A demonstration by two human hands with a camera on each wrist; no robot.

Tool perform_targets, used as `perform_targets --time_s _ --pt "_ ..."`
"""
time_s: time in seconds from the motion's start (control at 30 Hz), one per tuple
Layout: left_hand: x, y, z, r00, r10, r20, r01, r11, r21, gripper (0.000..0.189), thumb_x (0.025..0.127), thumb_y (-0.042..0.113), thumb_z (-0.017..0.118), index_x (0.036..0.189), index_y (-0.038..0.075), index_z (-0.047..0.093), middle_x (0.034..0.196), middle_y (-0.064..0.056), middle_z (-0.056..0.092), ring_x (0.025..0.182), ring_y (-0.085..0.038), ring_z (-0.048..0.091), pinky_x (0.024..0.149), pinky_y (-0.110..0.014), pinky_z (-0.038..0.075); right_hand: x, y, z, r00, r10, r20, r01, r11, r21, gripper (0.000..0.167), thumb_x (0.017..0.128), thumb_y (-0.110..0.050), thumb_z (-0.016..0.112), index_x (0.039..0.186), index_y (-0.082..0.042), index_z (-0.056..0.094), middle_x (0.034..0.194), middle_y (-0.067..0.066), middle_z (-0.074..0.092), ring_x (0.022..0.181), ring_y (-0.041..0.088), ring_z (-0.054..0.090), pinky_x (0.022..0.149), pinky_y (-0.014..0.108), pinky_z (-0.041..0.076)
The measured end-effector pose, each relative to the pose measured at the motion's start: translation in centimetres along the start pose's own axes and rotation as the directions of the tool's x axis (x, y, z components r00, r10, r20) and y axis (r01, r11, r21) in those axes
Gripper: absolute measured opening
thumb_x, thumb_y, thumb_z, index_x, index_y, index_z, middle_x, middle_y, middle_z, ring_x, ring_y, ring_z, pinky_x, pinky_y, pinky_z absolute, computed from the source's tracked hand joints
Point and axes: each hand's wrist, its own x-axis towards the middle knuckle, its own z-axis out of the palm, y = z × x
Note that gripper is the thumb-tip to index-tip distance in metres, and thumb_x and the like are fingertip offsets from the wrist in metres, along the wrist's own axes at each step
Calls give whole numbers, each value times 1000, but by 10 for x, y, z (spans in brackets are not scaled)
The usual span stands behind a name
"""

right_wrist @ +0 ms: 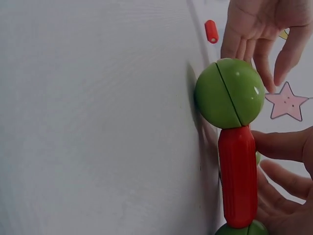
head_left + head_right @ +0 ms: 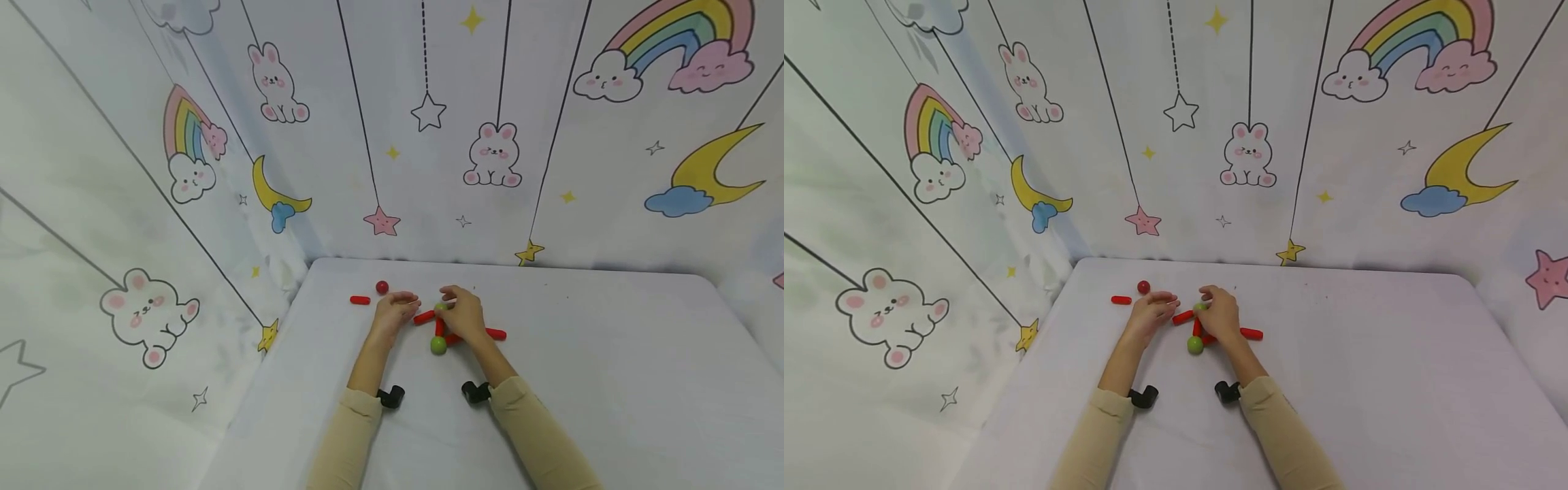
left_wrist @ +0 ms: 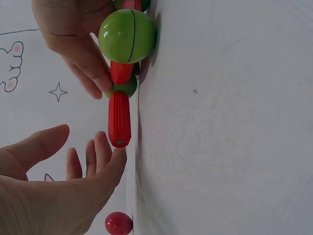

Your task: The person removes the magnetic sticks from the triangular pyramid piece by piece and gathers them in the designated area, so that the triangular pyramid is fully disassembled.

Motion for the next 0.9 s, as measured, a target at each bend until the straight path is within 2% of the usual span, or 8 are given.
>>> perform_targets --time_s 0.2,0.43,0.7,0.9 --pt "-2 0 0 999 -24 27 24 1000 19 37 96 -1 68 132 -4 60 134 -23 65 120 -30 68 110 -43 50 -2 -1 -5 999 41 20 -42 998 48 49 88 -8 83 134 -5 67 121 16 71 112 34 71 92 48 60" --pt "0 -4 -1 996 -64 70 63 998 17 44 98 1 68 140 -5 56 136 -22 65 121 -29 69 111 -44 49 0 1 -6 998 46 39 -49 995 83 48 88 -9 83 134 -7 68 121 14 72 112 33 72 92 47 60" --pt "0 -5 -1 996 -43 82 43 999 9 46 97 -3 67 140 -7 54 133 -21 67 119 -29 70 107 -41 52 0 1 -7 998 37 52 -42 994 98 46 89 -9 83 133 -8 69 120 14 72 113 32 72 92 46 61" --pt "1 -7 -2 997 -36 62 36 999 5 45 96 -3 69 139 -7 55 129 -19 70 115 -27 72 102 -36 56 0 2 -7 997 42 65 -48 994 97 46 89 -10 83 133 -6 69 119 14 71 114 33 71 94 48 60"
